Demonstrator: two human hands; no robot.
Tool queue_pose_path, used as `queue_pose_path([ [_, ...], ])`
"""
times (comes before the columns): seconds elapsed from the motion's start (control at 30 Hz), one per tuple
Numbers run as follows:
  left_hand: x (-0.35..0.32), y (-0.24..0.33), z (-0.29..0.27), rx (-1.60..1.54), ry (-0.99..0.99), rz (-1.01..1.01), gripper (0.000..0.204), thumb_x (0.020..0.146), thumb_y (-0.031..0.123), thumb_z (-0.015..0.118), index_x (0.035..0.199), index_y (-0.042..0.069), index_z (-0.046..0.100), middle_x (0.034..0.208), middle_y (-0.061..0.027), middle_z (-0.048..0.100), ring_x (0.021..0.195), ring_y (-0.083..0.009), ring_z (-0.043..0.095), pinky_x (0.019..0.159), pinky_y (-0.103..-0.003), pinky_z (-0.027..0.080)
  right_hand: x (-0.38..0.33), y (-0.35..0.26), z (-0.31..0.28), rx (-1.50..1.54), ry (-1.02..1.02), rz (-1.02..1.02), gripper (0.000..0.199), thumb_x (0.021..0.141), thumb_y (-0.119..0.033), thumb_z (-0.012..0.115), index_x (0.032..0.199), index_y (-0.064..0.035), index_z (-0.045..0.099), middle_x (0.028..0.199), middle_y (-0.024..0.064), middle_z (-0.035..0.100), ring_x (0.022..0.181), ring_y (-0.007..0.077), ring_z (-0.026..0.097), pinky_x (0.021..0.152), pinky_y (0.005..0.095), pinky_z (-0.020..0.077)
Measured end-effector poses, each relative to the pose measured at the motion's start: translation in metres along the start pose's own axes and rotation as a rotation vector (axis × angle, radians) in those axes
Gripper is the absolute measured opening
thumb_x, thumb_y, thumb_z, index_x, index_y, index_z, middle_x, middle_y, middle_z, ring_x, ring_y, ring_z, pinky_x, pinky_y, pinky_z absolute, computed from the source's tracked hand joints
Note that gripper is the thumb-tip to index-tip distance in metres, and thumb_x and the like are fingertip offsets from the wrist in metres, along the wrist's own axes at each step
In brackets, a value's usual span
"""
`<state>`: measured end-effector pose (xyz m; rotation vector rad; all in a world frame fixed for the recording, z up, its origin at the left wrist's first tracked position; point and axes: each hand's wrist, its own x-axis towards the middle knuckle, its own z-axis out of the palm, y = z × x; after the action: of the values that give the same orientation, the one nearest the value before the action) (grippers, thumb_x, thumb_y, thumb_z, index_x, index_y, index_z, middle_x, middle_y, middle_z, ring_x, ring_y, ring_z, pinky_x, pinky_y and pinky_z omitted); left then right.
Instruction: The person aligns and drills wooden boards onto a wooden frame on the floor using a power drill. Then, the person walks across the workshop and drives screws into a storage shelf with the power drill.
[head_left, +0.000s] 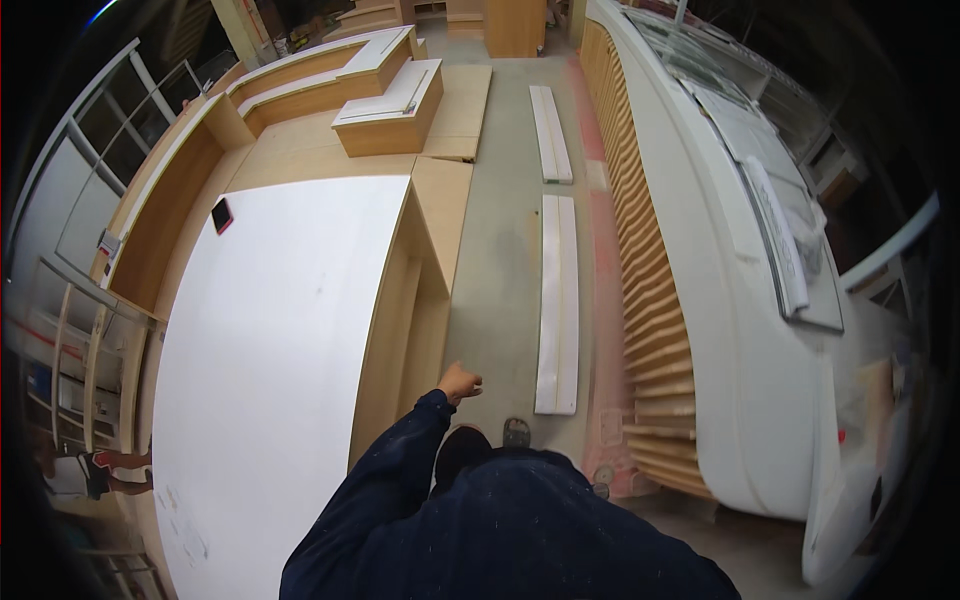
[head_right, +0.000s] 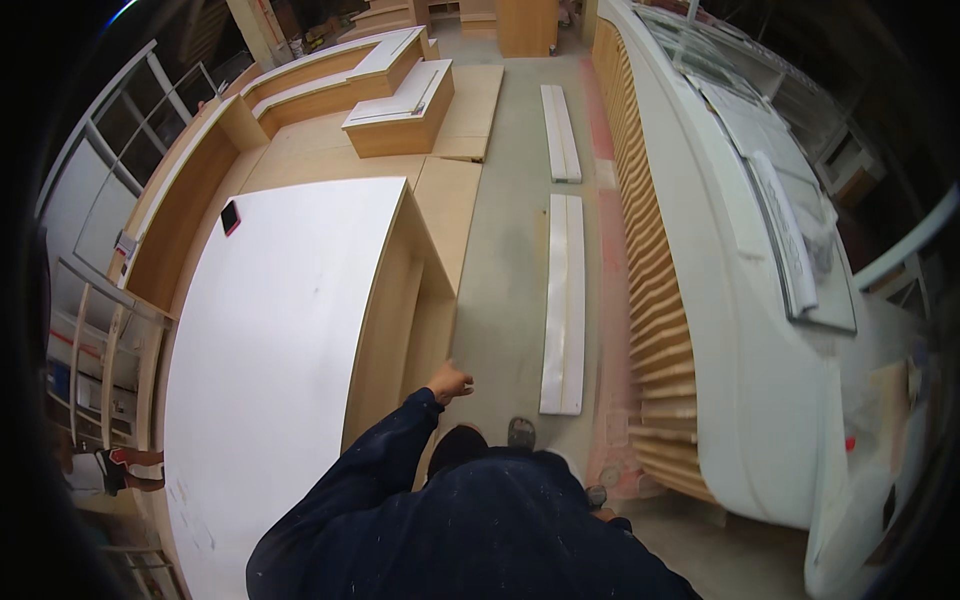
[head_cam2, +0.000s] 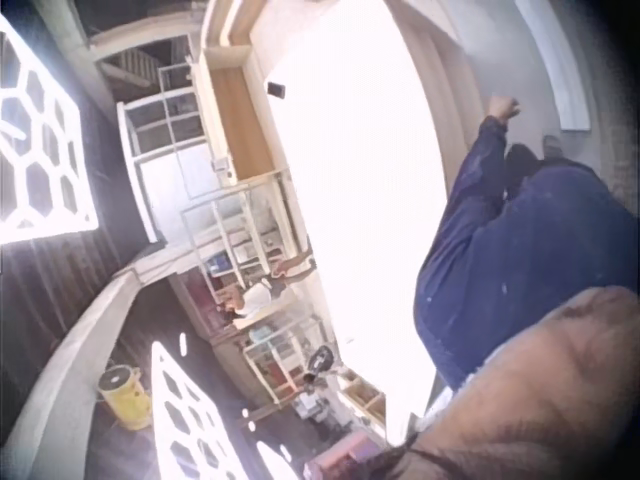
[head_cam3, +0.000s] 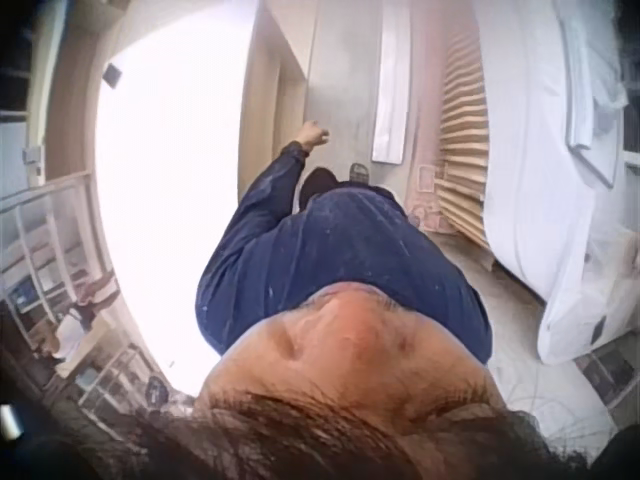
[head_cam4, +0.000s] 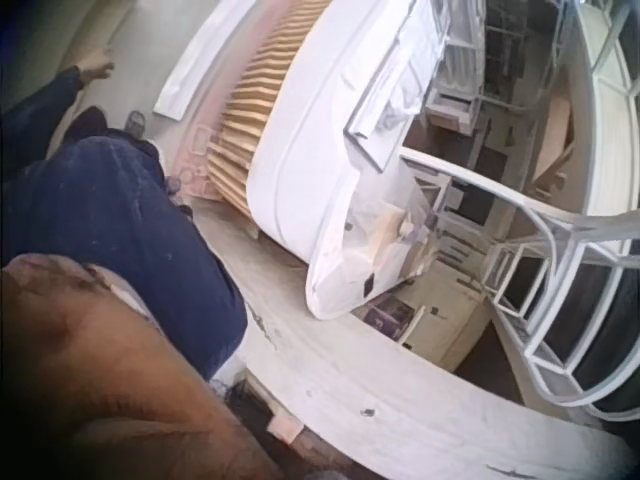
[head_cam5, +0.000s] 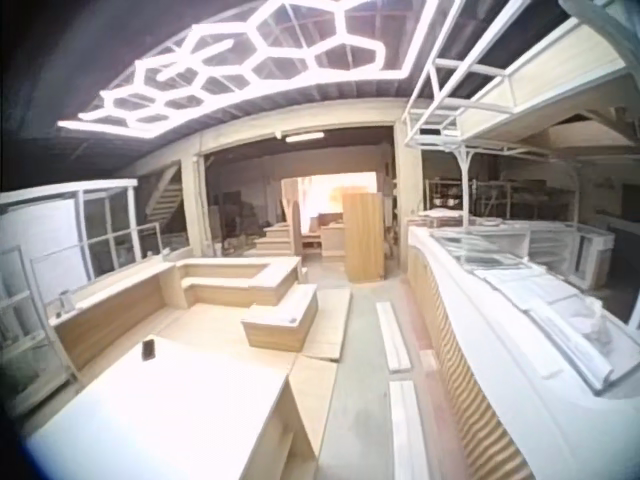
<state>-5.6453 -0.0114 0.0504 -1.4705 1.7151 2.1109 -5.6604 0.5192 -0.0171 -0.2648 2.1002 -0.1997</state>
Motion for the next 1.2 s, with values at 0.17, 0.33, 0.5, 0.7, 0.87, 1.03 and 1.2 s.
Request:
queue_pose_path([
  [0.17,0.126,0.081,0.016,-0.072,0.086,0.036,0.061,0.07,-0.002,0.058,0.128,-0.003,0.037,0.079,-0.0124,0.057,0.067,-0.02,0.057,0.064,-0.033,0.052,0.091,-0.106,-0.157,-0.086,0.076,0.024,0.028,0.076,-0.021,0.068,0.067,0.0047,0.062,0.062,0.0144,0.063,0.058,0.022,0.063,0.054,0.0346,0.0486],
  [0.33,0.244,0.161,0.019,-0.371,0.111,-0.181,0.065,0.071,-0.005,0.056,0.133,0.004,0.037,0.083,-0.009,0.05,0.066,-0.0176,0.052,0.06,-0.03,0.05,0.183,-0.239,-0.312,0.131,0.059,0.262,0.035,0.076,-0.037,0.063,0.091,-0.0051,0.067,0.103,0.0153,0.065,0.098,0.0308,0.061,0.082,0.0356,0.047],
  [0.5,0.364,0.245,0.039,1.318,-0.546,0.447,0.023,0.073,0.005,0.063,0.096,0.008,0.067,0.095,-0.0107,0.064,0.085,-0.0256,0.061,0.067,-0.033,0.053,0.271,-0.248,-0.368,-0.013,-0.043,0.045,0.03,0.078,-0.031,0.063,0.085,-0.0018,0.064,0.088,0.0134,0.063,0.082,0.0255,0.06,0.073,0.0345,0.0462],
  [0.7,0.529,0.356,0.014,1.259,-0.499,0.853,0.039,0.064,0.017,0.074,0.103,0.017,0.068,0.115,-0.0198,0.058,0.101,-0.032,0.059,0.083,-0.034,0.05,0.352,-0.36,-0.476,0.241,0.014,0.174,0.029,0.078,-0.025,0.067,0.077,0.0034,0.063,0.067,0.0117,0.063,0.062,0.0209,0.061,0.058,0.0331,0.0485],
  [0.87,0.646,0.41,-0.038,0.937,-0.361,-0.116,0.016,0.063,0.012,0.067,0.069,-0.003,0.066,0.063,-0.0172,0.063,0.058,-0.0256,0.064,0.054,-0.036,0.05,0.473,-0.409,-0.548,0.209,-0.012,0.178,0.028,0.078,-0.026,0.067,0.077,0.0027,0.063,0.067,0.0111,0.063,0.061,0.0203,0.061,0.058,0.0331,0.0484],
  [1.03,0.671,0.47,-0.091,0.999,-0.396,-0.735,0.009,0.065,0.005,0.069,0.074,0.005,0.066,0.064,-0.0065,0.054,0.058,-0.0189,0.056,0.054,-0.032,0.053,0.576,-0.446,-0.645,0.017,-0.073,0.011,0.028,0.078,-0.026,0.067,0.077,0.0019,0.063,0.067,0.0106,0.063,0.06,0.0196,0.06,0.058,0.0332,0.0483],
  [1.2,0.721,0.573,-0.081,0.494,-0.217,-0.128,0.032,0.07,-0.002,0.063,0.101,0.006,0.063,0.078,-0.0051,0.058,0.074,-0.0169,0.059,0.067,-0.032,0.055,0.659,-0.542,-0.806,0.178,0.009,0.076,0.026,0.077,-0.026,0.067,0.077,0.0003,0.063,0.066,0.0101,0.062,0.057,0.0189,0.059,0.055,0.0337,0.0479],
])
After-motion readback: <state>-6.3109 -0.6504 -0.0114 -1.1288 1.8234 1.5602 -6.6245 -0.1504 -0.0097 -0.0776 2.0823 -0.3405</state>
